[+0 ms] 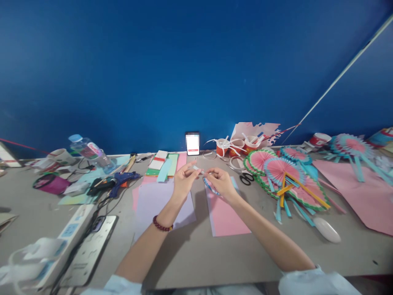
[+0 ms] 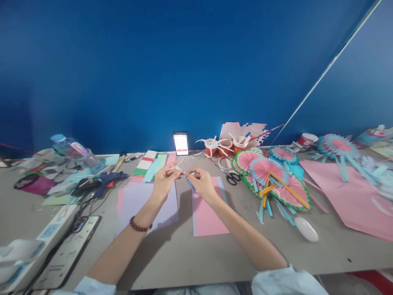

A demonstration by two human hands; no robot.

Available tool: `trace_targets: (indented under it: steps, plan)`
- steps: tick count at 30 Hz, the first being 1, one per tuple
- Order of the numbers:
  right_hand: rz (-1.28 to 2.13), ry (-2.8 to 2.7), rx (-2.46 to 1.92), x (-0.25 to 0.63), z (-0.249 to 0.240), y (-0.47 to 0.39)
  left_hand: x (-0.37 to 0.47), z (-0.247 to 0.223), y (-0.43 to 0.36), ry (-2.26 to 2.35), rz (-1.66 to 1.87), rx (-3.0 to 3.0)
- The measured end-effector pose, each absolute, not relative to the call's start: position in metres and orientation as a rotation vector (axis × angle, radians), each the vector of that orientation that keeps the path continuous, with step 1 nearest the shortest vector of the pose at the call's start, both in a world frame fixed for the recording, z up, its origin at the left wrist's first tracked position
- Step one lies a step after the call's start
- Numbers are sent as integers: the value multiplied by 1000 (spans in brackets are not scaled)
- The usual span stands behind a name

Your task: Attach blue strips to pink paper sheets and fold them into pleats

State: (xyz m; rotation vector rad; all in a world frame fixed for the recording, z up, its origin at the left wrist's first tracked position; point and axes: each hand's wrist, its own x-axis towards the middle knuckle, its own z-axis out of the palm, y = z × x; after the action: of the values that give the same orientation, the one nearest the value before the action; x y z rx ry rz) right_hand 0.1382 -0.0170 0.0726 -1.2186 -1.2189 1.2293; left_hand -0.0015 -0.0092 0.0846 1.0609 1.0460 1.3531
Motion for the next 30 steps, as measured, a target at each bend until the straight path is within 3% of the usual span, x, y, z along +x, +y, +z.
trace_targets:
  steps: [30]
  plan:
    - [1245, -1220, -1207, 136, 65, -16, -4, 82, -10, 1027, 1348, 1117]
